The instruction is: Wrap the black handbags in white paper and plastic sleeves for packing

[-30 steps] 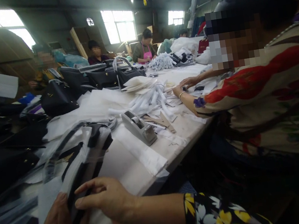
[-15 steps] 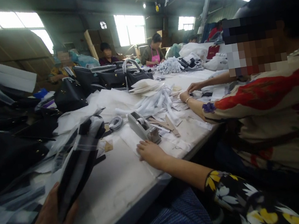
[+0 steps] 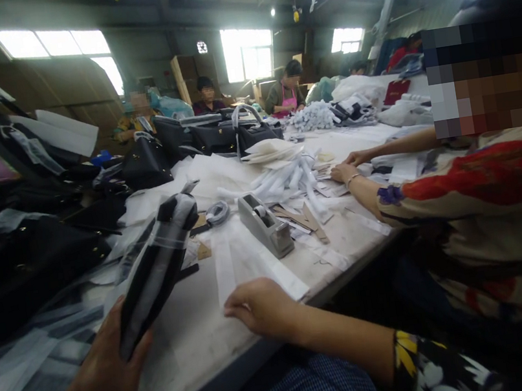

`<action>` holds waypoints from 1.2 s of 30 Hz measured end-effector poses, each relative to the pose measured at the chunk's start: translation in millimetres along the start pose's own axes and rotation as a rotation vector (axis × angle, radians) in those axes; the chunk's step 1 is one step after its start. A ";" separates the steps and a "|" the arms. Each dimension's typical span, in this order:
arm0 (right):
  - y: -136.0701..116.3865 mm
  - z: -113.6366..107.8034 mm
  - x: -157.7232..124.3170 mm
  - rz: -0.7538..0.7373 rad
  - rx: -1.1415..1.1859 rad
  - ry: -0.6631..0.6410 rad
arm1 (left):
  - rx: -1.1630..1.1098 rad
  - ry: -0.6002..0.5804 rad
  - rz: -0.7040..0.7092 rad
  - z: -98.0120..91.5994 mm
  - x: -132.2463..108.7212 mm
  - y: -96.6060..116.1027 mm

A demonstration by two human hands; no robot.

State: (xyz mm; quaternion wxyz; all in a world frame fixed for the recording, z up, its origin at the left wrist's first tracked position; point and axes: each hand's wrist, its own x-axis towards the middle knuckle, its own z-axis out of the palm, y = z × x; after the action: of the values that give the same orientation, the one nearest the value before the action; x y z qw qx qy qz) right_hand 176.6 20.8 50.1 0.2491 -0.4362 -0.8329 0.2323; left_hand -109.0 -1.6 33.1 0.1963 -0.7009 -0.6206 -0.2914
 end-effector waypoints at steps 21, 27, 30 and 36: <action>25.4 -24.1 -72.5 0.164 -0.067 -0.120 | -0.035 -0.036 -0.050 -0.3 -3.0 0.8; 30.2 -29.9 -67.1 0.121 0.000 -0.253 | -0.038 -0.061 -0.052 4.4 -5.7 1.1; 20.6 -41.3 -63.9 0.141 0.065 -0.382 | -0.047 -0.065 -0.025 6.4 -7.9 -1.5; -22.0 -51.9 -64.6 0.194 -0.046 -0.299 | -0.013 -0.043 -0.037 6.6 -8.6 -1.7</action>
State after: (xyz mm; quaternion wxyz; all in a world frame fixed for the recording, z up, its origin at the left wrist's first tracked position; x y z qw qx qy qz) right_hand 227.2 -36.1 89.5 0.0891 -0.4806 -0.8198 0.2983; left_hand -110.2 -3.7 22.4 0.1730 -0.6967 -0.6357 -0.2837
